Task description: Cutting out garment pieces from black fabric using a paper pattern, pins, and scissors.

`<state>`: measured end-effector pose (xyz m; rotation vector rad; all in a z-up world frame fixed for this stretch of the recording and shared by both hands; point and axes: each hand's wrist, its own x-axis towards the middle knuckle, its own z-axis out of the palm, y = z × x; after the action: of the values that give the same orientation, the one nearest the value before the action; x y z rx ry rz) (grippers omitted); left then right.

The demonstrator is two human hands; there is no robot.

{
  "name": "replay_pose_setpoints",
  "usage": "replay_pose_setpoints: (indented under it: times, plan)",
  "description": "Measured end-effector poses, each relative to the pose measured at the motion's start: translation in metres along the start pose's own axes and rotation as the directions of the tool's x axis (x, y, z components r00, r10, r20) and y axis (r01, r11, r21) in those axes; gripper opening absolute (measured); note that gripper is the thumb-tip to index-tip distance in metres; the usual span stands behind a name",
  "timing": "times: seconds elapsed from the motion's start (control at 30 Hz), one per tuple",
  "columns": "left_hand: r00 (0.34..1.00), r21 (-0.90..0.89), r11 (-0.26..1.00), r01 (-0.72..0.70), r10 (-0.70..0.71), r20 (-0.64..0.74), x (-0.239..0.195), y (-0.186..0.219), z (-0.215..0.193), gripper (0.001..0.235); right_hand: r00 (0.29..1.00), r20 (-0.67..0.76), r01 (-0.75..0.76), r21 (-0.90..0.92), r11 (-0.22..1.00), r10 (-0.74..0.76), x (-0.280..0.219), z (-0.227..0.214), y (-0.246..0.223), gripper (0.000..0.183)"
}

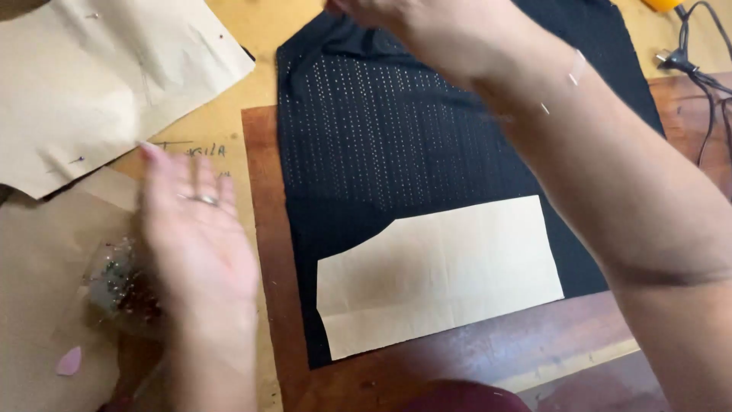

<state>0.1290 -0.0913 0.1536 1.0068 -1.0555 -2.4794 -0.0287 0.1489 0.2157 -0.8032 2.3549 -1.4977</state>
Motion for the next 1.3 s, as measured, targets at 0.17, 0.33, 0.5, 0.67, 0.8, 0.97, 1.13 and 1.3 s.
replay_pose_setpoints:
  times: [0.17,0.33,0.5,0.67,0.8,0.97,1.13,1.3]
  plan:
    - [0.651,0.458,0.572,-0.681,0.186,0.736,-0.088,-0.05,-0.066,0.055,0.98,-0.146,-0.158,-0.15,0.976,0.136,-0.171,-0.011,-0.009,0.033]
    - [0.274,0.285,-0.031,-0.958,0.191,0.942,-0.097,-0.076,-0.136,0.019,0.643,-0.601,-0.759,-0.413,0.504,0.476,-0.353,-0.028,0.047,0.026]
    - [0.214,0.233,-0.157,-0.96,0.129,0.968,-0.102,-0.066,-0.15,0.015,0.45,-0.657,-0.89,-0.28,0.359,0.605,-0.431,0.0,0.061,0.025]
    - [0.008,0.013,-0.186,-0.983,0.032,0.999,-0.109,-0.066,-0.143,0.015,0.542,-0.62,-0.838,-0.353,0.415,0.567,-0.431,0.016,0.058,0.029]
    - [-0.043,-0.042,-0.224,-0.974,-0.002,0.999,-0.107,-0.082,-0.154,0.016,0.532,-0.63,-0.832,-0.264,0.488,0.566,-0.432,0.014,0.064,0.031]
    - [0.032,0.029,-0.283,-0.959,-0.008,0.999,-0.103,-0.107,-0.171,0.017,0.433,-0.568,-0.887,-0.129,0.443,0.7,-0.414,0.014,0.047,0.034]
    - [0.045,0.029,-0.295,-0.955,-0.047,0.998,-0.1,-0.105,-0.182,0.021,0.399,-0.499,-0.909,-0.105,0.403,0.769,-0.403,0.019,0.043,0.039]
    - [-0.03,-0.006,-0.326,-0.945,0.071,0.997,-0.095,-0.113,-0.183,0.016,0.444,-0.498,-0.889,-0.139,0.437,0.745,-0.407,0.022,0.047,0.042]
